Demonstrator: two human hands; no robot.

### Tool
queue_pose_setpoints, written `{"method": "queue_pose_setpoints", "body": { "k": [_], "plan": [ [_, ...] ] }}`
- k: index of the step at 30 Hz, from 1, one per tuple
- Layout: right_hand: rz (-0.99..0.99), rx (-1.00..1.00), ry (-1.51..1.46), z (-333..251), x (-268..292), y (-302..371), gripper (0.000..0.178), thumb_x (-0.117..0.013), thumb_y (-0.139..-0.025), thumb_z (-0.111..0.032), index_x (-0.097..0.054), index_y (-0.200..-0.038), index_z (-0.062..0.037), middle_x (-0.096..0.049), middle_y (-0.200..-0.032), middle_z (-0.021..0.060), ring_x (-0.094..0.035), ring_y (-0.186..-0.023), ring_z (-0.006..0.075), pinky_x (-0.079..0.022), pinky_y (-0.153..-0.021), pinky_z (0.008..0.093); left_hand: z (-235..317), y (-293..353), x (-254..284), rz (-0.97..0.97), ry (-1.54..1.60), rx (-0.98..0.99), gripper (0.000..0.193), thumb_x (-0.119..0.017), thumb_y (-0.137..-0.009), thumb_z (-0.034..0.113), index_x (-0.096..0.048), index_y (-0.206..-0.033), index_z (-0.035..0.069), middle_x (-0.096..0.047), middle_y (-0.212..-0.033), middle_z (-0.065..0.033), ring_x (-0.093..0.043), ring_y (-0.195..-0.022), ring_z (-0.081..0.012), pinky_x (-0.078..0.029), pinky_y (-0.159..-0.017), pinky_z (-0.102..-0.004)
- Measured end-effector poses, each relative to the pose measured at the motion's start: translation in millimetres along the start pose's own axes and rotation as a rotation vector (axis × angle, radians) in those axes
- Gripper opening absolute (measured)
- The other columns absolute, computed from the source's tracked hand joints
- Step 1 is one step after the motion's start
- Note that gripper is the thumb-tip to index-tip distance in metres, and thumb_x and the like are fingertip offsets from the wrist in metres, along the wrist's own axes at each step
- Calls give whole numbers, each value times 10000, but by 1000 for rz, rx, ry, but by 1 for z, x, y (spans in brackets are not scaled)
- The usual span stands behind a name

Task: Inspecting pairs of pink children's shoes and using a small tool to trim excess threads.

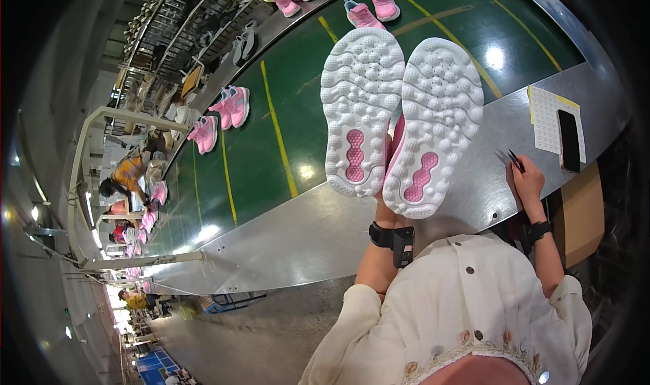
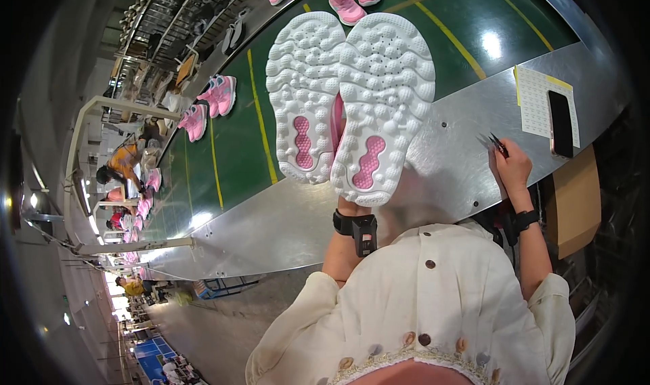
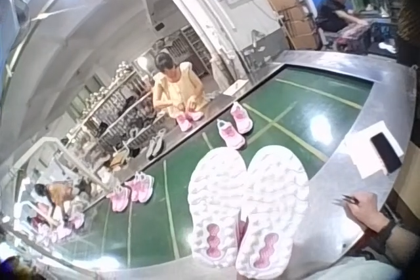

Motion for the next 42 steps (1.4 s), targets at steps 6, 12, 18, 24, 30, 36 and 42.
{"method": "queue_pose_setpoints", "body": {
  "k": [6,12,18,24,30,36,42],
  "plan": [
    [27,25,33,-4,5,0,132,-623,-768,-172,-628,-883,-106,-632,-791,94,-612,-696,304,-470,-583,365,-14,-10,4,48,75,5,675,-457,-854,581,-400,-1316,92,-439,-1325,-101,-440,-1187,-254,-369,-1013,-415],
    [-9,10,43,-7,5,-2,119,-614,-779,-151,-624,-884,-97,-618,-758,108,-606,-671,299,-462,-575,353,-27,-15,8,47,115,44,691,-458,-843,602,-408,-1311,95,-431,-1336,-93,-439,-1190,-249,-368,-1015,-416],
    [-15,16,58,-9,6,-2,117,-613,-778,-159,-622,-879,-100,-622,-763,94,-609,-670,290,-463,-573,349,-25,-16,3,64,92,52,718,-460,-828,625,-405,-1305,92,-433,-1334,-83,-434,-1199,-237,-367,-1017,-409],
    [-4,29,64,-10,8,-1,119,-614,-777,-155,-621,-884,-103,-620,-759,94,-609,-668,288,-463,-574,345,-9,-10,-25,-27,83,15,609,-465,-895,468,-349,-1349,79,-423,-1335,-76,-432,-1206,-244,-352,-1039,-415],
    [7,16,48,-8,6,0,128,-616,-776,-170,-622,-888,-108,-624,-769,93,-610,-679,290,-466,-585,351,4,-13,-31,34,34,-55,627,-453,-875,509,-406,-1309,59,-462,-1305,-123,-454,-1194,-266,-354,-1028,-445],
    [38,9,40,-10,7,-1,134,-610,-797,-192,-623,-886,-93,-623,-760,93,-608,-676,277,-458,-580,348,6,-9,-38,-1,133,-108,594,-470,-873,468,-434,-1291,47,-495,-1273,-144,-467,-1183,-285,-351,-1027,-468],
    [-298,-307,-1055,-84,-7,-29,363,-396,-955,-317,-591,-1121,-61,-652,-968,27,-352,-510,22,-316,-465,189,-6,-9,-37,-43,100,-71,598,-483,-887,445,-377,-1329,56,-450,-1319,-93,-429,-1217,-270,-339,-1045,-439]
  ]
}}
Point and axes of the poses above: each hand's wrist, its own y-axis away from the middle knuckle, its own x-axis out of the back of the hand, z = x × y, the point moved 10 cm from there along -y, towards the middle knuckle
